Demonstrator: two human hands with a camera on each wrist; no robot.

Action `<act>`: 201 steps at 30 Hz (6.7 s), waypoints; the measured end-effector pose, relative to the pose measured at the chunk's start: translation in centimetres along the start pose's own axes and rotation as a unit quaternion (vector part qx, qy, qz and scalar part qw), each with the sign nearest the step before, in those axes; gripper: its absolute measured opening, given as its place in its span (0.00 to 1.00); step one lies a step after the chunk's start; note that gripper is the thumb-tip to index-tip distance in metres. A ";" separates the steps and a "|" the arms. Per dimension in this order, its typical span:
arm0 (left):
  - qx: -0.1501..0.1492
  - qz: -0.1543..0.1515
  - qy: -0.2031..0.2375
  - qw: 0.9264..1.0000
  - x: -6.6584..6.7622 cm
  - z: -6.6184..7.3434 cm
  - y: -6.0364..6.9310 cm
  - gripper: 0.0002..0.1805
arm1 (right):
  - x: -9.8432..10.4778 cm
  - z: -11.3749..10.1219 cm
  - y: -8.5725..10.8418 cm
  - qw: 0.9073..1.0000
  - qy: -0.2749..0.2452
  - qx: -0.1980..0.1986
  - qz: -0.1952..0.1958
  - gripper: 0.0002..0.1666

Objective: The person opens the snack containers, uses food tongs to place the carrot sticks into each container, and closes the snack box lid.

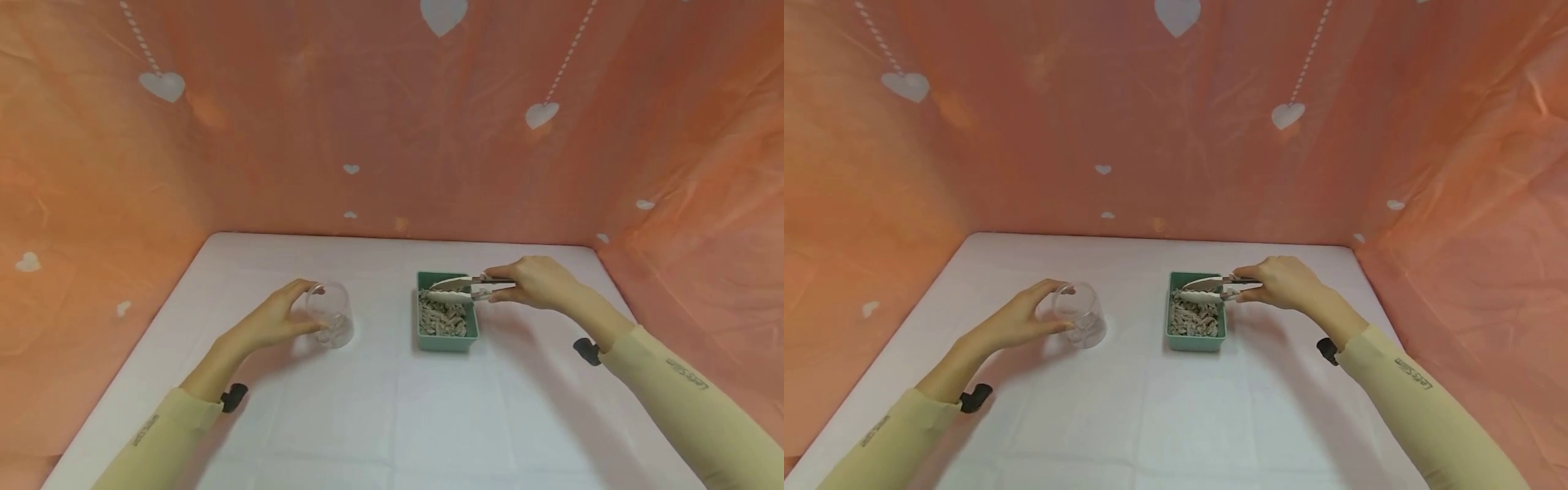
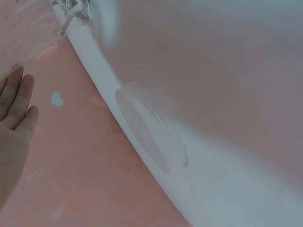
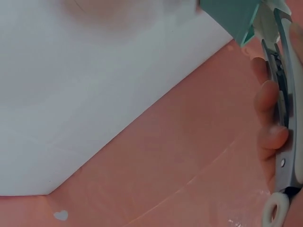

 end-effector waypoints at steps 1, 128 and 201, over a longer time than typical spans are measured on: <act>-0.002 0.002 -0.001 1.000 0.0 0.0 0.0 0.38 | 0.0 0.1 0.1 1.000 -0.003 -0.002 0.006 0.28; 0.004 -0.003 -0.042 0.999 0.0 -0.3 0.3 0.38 | 1.8 -10.0 -7.1 0.981 -0.139 0.097 0.094 0.35; 0.025 -0.010 -0.036 0.999 0.4 -0.5 1.3 0.39 | -1.7 -1.6 -2.6 0.993 -0.043 -0.003 -0.106 0.48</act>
Point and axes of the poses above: each hand's wrist, its own y-axis away from the middle knuckle, its own x-axis out of the back of the hand, z = x × y, the point moved 5 cm from there along -y, towards the middle knuckle, and after that the axes turned 6 degrees about -z, right-handed, at the moved point
